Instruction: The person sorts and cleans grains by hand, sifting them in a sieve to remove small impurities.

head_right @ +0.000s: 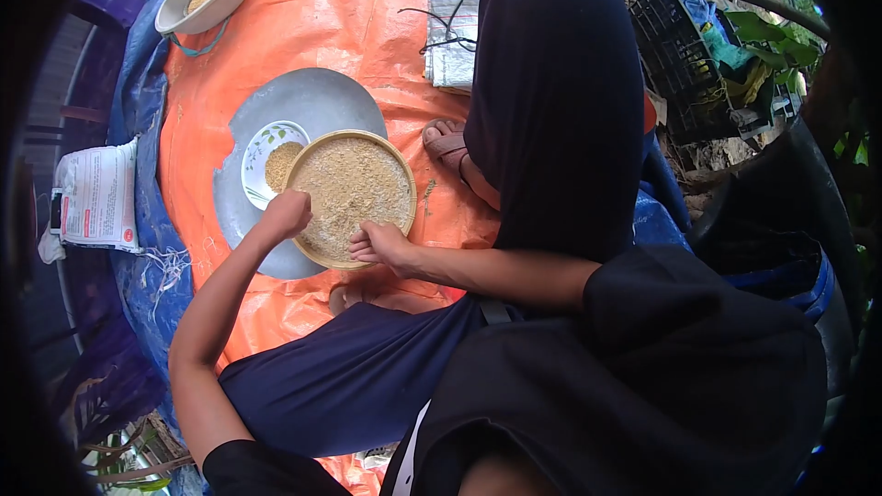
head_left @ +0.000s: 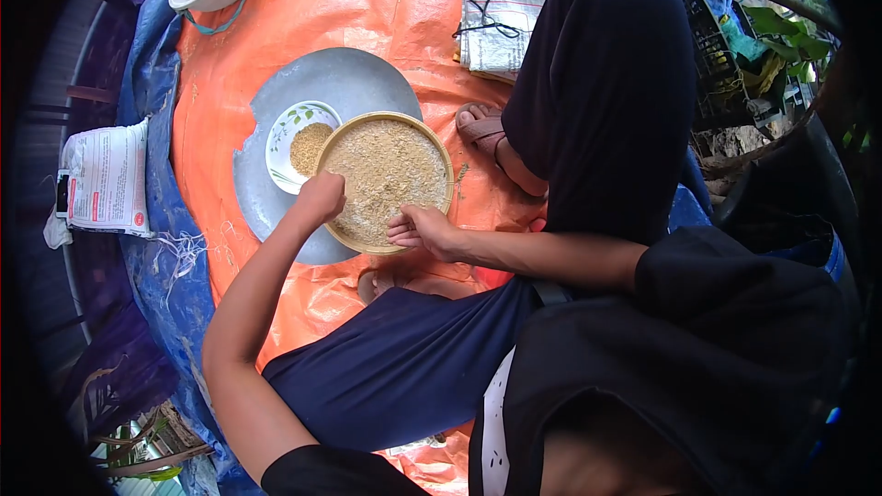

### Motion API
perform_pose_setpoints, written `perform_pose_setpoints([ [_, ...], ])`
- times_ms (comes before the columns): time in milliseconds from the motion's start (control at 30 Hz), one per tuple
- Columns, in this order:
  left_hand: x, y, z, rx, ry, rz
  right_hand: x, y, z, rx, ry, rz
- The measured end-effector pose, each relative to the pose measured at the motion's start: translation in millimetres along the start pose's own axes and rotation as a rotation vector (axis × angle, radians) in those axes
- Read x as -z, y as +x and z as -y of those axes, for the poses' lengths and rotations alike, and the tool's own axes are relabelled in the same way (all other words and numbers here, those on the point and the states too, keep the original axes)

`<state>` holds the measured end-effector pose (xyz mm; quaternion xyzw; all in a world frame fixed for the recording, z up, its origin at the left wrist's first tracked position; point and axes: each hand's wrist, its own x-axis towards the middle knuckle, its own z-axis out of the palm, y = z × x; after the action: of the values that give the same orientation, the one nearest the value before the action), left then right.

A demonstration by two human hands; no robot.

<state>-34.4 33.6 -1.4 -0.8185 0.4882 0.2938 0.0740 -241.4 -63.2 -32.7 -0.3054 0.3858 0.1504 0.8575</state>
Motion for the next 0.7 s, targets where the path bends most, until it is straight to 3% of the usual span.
perform_pose_setpoints([
  [267,-16.1,-5.5,-5.8,-0.076,-0.1,-0.096,-3.4,-4.3,4.2,0.028,-0.066,0.004],
  [533,-44.4,6.6,5.1,-0.102,0.084,-0.207,-3.0,1.1,2.2,0.039,-0.046,0.037],
  [700,-31.6,4.4,-7.1,-0.151,0.155,-0.122,-0.6,-0.5,5.2,0.037,-0.053,0.055],
])
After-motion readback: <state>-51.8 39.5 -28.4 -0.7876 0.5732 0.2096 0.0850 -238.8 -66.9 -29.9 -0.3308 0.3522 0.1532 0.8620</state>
